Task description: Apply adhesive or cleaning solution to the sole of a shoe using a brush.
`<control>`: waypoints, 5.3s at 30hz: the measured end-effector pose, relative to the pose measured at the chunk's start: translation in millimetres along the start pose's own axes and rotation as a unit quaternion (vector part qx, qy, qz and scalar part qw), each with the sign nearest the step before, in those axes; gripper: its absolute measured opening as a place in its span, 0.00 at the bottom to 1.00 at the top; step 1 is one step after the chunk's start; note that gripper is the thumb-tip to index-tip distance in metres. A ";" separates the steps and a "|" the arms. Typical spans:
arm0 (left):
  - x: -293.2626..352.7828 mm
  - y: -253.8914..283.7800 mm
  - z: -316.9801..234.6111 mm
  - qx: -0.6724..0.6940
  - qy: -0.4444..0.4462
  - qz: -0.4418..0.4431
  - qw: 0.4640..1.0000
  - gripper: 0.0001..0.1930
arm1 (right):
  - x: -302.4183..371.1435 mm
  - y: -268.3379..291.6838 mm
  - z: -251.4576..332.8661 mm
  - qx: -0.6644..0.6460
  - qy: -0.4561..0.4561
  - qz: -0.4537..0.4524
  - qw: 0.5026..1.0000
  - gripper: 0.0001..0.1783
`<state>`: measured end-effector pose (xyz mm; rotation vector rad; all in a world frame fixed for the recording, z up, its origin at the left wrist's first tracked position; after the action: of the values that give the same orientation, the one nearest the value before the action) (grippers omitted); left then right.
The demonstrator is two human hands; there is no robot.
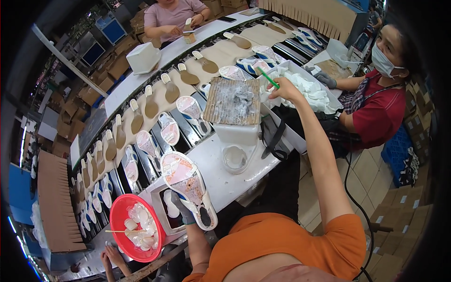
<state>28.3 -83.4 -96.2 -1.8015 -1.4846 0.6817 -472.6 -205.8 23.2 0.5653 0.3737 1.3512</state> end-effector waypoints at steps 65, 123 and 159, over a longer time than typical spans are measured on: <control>1.9 -166.2 -3.6 -0.517 0.056 0.109 0.847 0.11 | 146.7 -122.4 207.4 -0.063 0.199 0.142 0.968 0.09; -3.8 -55.9 -3.7 -0.118 -0.014 -0.088 0.989 0.28 | 230.1 -162.1 175.1 0.040 0.364 0.223 0.903 0.07; -138.3 225.3 -343.3 -0.025 -0.464 -0.512 0.722 0.33 | 148.8 -101.9 154.8 -0.349 0.206 -0.092 0.910 0.09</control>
<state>399.7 -304.3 -64.3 -0.2810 -2.7662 0.9429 -275.2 -97.6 99.6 -0.3519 0.2471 1.3062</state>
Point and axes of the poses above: each hand's wrist, its own x-axis away from the middle knuckle, its own y-axis out of the back of the hand, z = x × y, the point moved 5 cm from there along -x, towards the middle knuckle, and after that the axes turned 4 degrees about -x, right-handed, at the moved point
